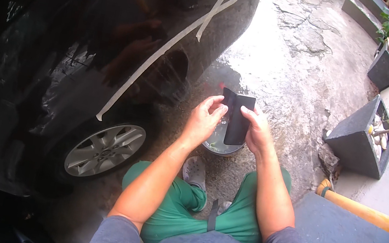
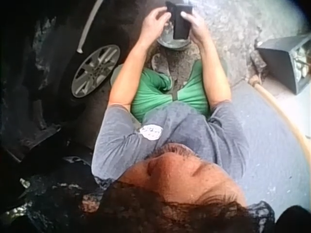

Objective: Sanding the exterior surface of a black car using a sanding block and water.

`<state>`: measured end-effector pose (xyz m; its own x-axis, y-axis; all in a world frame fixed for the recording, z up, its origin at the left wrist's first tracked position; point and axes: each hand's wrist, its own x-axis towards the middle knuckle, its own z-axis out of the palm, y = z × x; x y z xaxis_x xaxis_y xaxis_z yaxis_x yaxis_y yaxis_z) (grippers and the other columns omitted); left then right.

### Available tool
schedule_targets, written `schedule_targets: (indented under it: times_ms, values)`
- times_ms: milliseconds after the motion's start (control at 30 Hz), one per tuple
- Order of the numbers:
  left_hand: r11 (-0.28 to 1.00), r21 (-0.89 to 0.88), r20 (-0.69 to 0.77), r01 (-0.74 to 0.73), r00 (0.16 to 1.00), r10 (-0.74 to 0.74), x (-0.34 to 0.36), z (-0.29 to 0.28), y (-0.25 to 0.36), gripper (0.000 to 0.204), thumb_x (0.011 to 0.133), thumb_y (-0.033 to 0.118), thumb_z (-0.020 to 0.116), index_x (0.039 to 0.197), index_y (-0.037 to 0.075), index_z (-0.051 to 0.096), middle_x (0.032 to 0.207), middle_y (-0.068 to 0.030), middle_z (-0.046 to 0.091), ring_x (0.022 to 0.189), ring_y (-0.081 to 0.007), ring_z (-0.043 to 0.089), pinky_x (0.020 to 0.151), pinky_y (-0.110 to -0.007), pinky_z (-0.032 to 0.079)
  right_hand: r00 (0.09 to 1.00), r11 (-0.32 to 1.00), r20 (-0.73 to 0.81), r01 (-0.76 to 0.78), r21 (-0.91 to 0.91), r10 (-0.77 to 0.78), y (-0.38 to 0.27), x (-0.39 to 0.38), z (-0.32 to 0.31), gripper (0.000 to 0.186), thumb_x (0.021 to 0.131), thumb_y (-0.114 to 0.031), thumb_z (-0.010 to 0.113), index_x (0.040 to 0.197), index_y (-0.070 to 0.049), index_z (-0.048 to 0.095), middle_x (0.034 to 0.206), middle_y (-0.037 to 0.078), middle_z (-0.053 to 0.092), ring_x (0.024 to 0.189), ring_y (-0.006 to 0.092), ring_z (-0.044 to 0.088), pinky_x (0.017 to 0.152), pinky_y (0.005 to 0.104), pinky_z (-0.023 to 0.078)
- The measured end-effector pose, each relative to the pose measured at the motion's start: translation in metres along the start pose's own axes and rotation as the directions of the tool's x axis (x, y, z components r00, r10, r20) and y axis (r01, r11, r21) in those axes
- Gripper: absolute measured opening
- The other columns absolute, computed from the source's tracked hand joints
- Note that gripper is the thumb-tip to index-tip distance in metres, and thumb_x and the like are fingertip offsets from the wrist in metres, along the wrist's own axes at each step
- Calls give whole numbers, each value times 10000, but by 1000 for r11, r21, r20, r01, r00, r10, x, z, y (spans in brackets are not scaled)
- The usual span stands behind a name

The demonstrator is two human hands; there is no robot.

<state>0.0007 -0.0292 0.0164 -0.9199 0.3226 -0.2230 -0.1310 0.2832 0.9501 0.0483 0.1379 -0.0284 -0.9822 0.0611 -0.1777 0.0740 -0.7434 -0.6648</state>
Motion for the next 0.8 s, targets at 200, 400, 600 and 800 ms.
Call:
schedule_targets:
  times_ms: [200,400,600,800]
  values:
    - [977,-195,-5,82,996,-84,15,-8,-17,267,1071,264,545,1187,42,639,1059,-24,686,920,-104,668,769,-279,577,991,994,78,-108,-4,108,3,3,-2,318,965,-123,616,1258,-4,588,1124,113,694,976,166,684,901,339,561]
    - [972,-212,41,105,994,-99,23,-9,-20,215,1080,249,512,1105,69,629,1023,-6,695,877,-91,666,800,-274,550,937,856,-231,114,-505,-261,12,11,-29,256,968,-165,645,1159,4,634,1004,87,704,856,120,638,782,312,531]
    - [974,-190,68,120,992,-109,27,-12,-29,207,1062,233,534,1101,72,657,990,3,709,851,-83,661,795,-267,536,896,654,-26,303,-693,-443,17,1,6,280,942,-186,677,1163,-14,664,968,145,733,846,183,687,765,339,534]
    - [975,-163,71,149,988,-139,20,-9,-21,206,1044,225,570,1091,69,696,961,14,719,820,-70,655,767,-249,523,880,425,67,292,-857,-471,16,-4,18,241,912,-206,692,1049,-12,651,918,191,671,845,354,665,762,416,514]
